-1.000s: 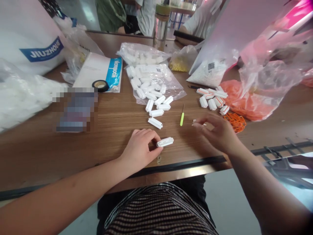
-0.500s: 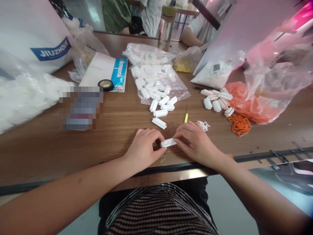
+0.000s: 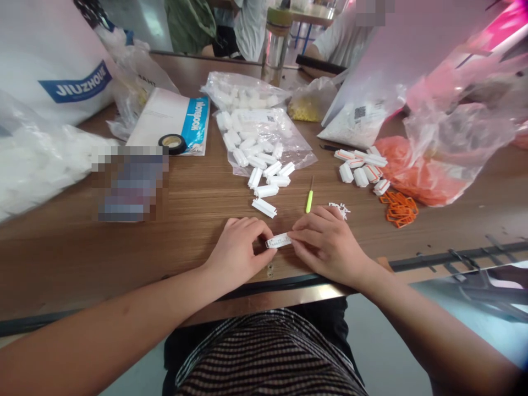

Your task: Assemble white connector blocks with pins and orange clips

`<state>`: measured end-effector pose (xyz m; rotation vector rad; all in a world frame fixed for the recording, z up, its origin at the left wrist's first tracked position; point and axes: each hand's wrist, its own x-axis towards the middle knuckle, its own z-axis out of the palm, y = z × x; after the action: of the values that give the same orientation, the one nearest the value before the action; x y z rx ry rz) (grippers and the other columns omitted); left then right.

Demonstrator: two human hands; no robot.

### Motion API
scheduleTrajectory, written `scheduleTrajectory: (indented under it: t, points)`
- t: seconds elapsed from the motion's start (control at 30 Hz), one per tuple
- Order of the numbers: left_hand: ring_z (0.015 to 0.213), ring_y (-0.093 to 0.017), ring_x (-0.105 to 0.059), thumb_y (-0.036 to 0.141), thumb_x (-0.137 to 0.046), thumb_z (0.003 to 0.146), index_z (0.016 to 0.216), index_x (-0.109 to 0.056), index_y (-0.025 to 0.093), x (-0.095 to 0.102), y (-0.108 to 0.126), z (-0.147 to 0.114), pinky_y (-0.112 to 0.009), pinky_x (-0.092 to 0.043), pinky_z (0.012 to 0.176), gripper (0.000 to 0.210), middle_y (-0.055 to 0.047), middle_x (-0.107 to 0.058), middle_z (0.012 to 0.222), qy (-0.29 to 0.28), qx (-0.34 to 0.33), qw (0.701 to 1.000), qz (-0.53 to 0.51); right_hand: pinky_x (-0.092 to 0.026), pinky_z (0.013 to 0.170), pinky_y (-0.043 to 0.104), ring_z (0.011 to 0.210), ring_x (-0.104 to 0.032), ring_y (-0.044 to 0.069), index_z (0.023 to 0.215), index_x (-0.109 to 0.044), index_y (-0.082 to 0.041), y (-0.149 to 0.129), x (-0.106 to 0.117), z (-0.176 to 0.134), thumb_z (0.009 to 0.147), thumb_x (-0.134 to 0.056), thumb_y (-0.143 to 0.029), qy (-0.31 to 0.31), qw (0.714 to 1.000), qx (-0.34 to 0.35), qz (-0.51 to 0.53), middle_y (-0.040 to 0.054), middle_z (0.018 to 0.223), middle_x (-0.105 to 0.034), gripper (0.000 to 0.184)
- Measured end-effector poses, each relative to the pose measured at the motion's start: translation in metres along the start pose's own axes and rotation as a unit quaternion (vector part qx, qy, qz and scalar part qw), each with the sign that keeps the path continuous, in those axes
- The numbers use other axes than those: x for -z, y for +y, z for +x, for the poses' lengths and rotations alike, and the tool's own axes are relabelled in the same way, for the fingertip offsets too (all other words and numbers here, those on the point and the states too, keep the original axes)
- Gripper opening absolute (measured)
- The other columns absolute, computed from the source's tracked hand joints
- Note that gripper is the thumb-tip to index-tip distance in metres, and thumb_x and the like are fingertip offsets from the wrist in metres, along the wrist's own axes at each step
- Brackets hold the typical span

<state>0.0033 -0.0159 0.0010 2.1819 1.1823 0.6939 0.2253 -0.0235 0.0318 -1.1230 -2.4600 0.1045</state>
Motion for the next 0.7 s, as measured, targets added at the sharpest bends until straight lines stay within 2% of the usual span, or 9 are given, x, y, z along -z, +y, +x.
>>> scheduleTrajectory:
  t: [0.13,0.2,0.27,0.33,0.37,0.4,0.47,0.57,0.7]
  points:
    - [0.080,-0.017,-0.058,0.025,-0.070,0.081,0.082,-0.059,0.023,-0.001,0.000,0.001,-0.038,-0.037,0.082,0.011,0.004,-0.065,0.082,0.001,0.002,1.000,0.007,-0.038,0.082,0.040,0.081,-0.057,0.019,0.085,-0.073,-0.023,-0.002,-0.001,0.000,0.088,-0.058,-0.023,-0.003,1.000,0.014,-0.024,0.0024,0.088,-0.072,0.015]
    - [0.080,-0.017,-0.058,0.025,-0.070,0.081,0.082,-0.059,0.023,-0.001,0.000,0.001,-0.039,-0.037,0.082,0.011,0.004,-0.065,0.082,-0.003,0.003,1.000,0.011,-0.040,0.082,0.039,0.082,-0.060,0.019,0.087,-0.074,-0.024,0.008,0.003,-0.002,0.088,-0.058,-0.024,0.011,1.000,-0.014,0.006,0.0022,0.090,-0.073,0.015]
    - [0.080,-0.018,-0.058,0.025,-0.069,0.082,0.083,-0.059,0.022,0.000,0.000,0.001,-0.039,-0.037,0.082,0.010,0.003,-0.065,0.083,-0.008,0.003,1.000,0.013,-0.043,0.082,0.037,0.083,-0.062,0.019,0.087,-0.074,-0.024,0.031,0.011,-0.007,0.088,-0.059,-0.026,0.046,0.994,-0.086,0.038,0.0028,0.090,-0.074,0.015]
    - [0.080,-0.018,-0.058,0.024,-0.068,0.082,0.083,-0.059,0.022,0.000,0.000,0.001,-0.039,-0.037,0.083,0.009,0.003,-0.066,0.083,-0.010,0.005,1.000,0.014,-0.045,0.077,0.036,0.081,-0.064,0.021,0.084,-0.074,-0.021,0.062,0.022,-0.012,0.086,-0.059,-0.029,0.071,0.976,-0.204,0.020,0.0048,0.086,-0.073,0.017]
    - [0.080,-0.018,-0.058,0.024,-0.068,0.082,0.083,-0.059,0.022,0.000,0.000,0.001,-0.040,-0.038,0.083,0.009,0.003,-0.066,0.083,-0.009,0.005,1.000,0.015,-0.045,0.071,0.035,0.074,-0.063,0.021,0.078,-0.074,-0.020,0.078,0.027,-0.015,0.084,-0.060,-0.030,0.064,0.961,-0.268,-0.020,0.0048,0.077,-0.072,0.018]
    - [0.080,-0.018,-0.058,0.024,-0.068,0.082,0.082,-0.059,0.023,0.000,0.000,0.001,-0.040,-0.038,0.082,0.009,0.002,-0.065,0.083,-0.007,0.005,1.000,0.015,-0.044,0.066,0.034,0.069,-0.063,0.021,0.075,-0.074,-0.020,0.093,0.032,-0.018,0.081,-0.062,-0.032,0.023,0.945,-0.322,-0.049,0.0043,0.072,-0.071,0.018]
    - [0.079,-0.018,-0.058,0.025,-0.068,0.081,0.082,-0.059,0.023,0.000,0.000,0.001,-0.040,-0.038,0.082,0.010,0.002,-0.065,0.082,-0.006,0.004,1.000,0.016,-0.043,0.062,0.033,0.066,-0.063,0.021,0.074,-0.076,-0.020,0.116,0.040,-0.023,0.076,-0.065,-0.035,-0.036,0.922,-0.379,-0.064,0.0035,0.067,-0.070,0.019]
    - [0.080,-0.019,-0.058,0.024,-0.068,0.081,0.082,-0.059,0.023,0.000,0.000,0.001,-0.040,-0.038,0.083,0.010,0.002,-0.066,0.083,-0.008,0.005,1.000,0.016,-0.044,0.062,0.030,0.068,-0.064,0.020,0.079,-0.078,-0.021,0.130,0.042,-0.027,0.075,-0.066,-0.038,-0.076,0.921,-0.382,-0.022,0.0020,0.069,-0.072,0.021]
    - [0.081,-0.019,-0.058,0.024,-0.068,0.082,0.082,-0.059,0.023,0.000,0.001,0.001,-0.040,-0.038,0.083,0.010,0.002,-0.066,0.084,-0.009,0.007,1.000,0.015,-0.043,0.059,0.029,0.063,-0.062,0.018,0.074,-0.076,-0.021,0.130,0.035,-0.030,0.074,-0.066,-0.041,-0.071,0.926,-0.370,-0.015,0.0021,0.068,-0.071,0.023]
